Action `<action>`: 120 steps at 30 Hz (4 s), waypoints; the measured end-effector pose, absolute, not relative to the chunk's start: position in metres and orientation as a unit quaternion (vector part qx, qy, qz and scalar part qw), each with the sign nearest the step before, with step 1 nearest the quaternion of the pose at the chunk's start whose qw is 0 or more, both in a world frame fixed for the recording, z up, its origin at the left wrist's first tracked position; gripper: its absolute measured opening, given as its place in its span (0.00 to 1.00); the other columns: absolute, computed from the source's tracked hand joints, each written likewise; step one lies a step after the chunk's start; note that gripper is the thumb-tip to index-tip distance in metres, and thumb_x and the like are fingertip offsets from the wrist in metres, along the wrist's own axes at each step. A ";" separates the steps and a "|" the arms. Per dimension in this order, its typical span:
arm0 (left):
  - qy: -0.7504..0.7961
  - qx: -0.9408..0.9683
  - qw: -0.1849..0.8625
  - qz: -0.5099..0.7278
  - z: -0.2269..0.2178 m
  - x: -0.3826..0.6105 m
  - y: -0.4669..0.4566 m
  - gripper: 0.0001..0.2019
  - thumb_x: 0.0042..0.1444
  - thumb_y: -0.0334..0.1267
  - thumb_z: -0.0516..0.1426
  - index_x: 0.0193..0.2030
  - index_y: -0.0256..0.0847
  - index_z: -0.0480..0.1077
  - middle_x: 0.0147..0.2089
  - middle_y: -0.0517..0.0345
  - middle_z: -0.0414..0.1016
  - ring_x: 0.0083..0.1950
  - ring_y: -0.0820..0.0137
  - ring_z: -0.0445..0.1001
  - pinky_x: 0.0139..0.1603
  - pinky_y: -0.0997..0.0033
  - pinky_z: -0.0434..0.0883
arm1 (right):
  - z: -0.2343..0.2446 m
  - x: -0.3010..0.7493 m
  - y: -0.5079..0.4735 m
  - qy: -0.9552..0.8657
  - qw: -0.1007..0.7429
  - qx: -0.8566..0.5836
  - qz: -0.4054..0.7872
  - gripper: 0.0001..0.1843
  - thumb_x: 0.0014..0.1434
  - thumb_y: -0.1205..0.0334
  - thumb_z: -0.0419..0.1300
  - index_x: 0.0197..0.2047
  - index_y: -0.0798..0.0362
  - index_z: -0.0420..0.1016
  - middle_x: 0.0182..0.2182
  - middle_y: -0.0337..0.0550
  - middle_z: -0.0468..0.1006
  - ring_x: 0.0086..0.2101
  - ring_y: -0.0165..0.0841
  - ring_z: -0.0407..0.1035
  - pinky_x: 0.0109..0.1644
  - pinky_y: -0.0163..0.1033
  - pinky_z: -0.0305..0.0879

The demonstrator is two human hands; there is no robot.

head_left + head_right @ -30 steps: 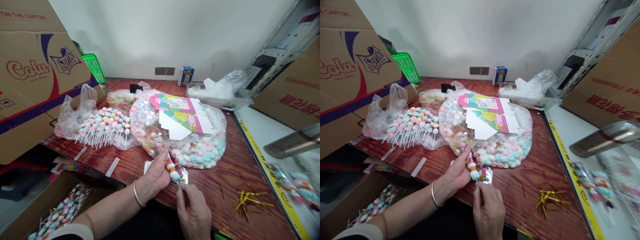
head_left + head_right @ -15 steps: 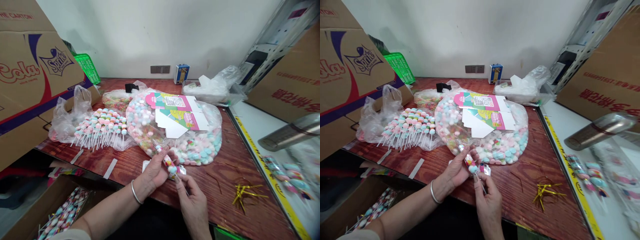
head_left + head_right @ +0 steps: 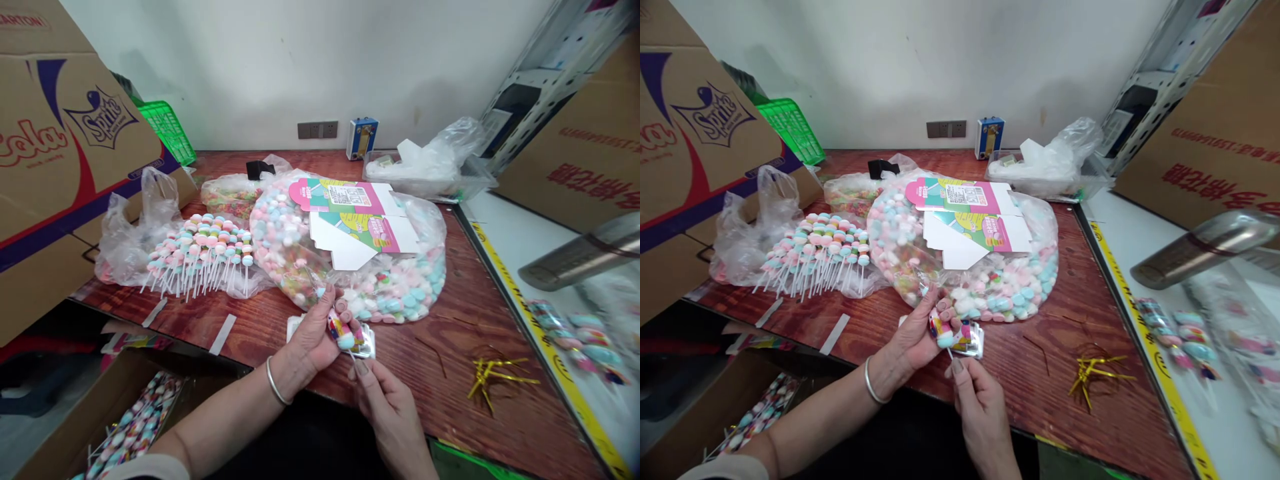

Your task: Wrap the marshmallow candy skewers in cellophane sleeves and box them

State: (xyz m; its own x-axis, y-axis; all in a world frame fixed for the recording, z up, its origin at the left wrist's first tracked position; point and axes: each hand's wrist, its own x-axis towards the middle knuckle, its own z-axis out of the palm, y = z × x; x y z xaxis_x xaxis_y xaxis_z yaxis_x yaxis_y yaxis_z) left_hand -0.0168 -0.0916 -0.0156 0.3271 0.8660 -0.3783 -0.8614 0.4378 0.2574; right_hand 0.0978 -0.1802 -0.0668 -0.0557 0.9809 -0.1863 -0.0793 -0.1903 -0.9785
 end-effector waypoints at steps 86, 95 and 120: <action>0.508 0.810 0.109 0.272 -0.029 -0.042 -0.124 0.09 0.65 0.34 0.48 0.37 0.40 0.68 0.33 0.56 0.71 0.34 0.68 0.68 0.35 0.70 0.62 | -0.045 0.076 -0.149 -0.699 0.302 -0.613 -0.210 0.15 0.68 0.63 0.50 0.29 0.52 0.67 0.20 0.37 0.66 0.23 0.29 0.61 0.28 0.37 0.49; 0.510 0.754 0.215 0.354 -0.029 -0.046 -0.121 0.10 0.61 0.31 0.51 0.41 0.39 0.74 0.36 0.52 0.75 0.37 0.68 0.71 0.39 0.70 0.65 | -0.045 0.072 -0.148 -0.717 0.340 -0.589 -0.152 0.12 0.66 0.63 0.53 0.31 0.52 0.72 0.21 0.39 0.71 0.23 0.30 0.65 0.28 0.37 0.53; 0.478 0.745 0.292 0.362 -0.021 -0.057 -0.121 0.09 0.60 0.31 0.50 0.42 0.38 0.70 0.40 0.51 0.73 0.42 0.66 0.69 0.43 0.70 0.65 | -0.053 0.097 -0.125 -0.567 0.421 -0.639 0.304 0.21 0.51 0.39 0.60 0.28 0.50 0.75 0.23 0.41 0.79 0.25 0.35 0.71 0.30 0.36 0.65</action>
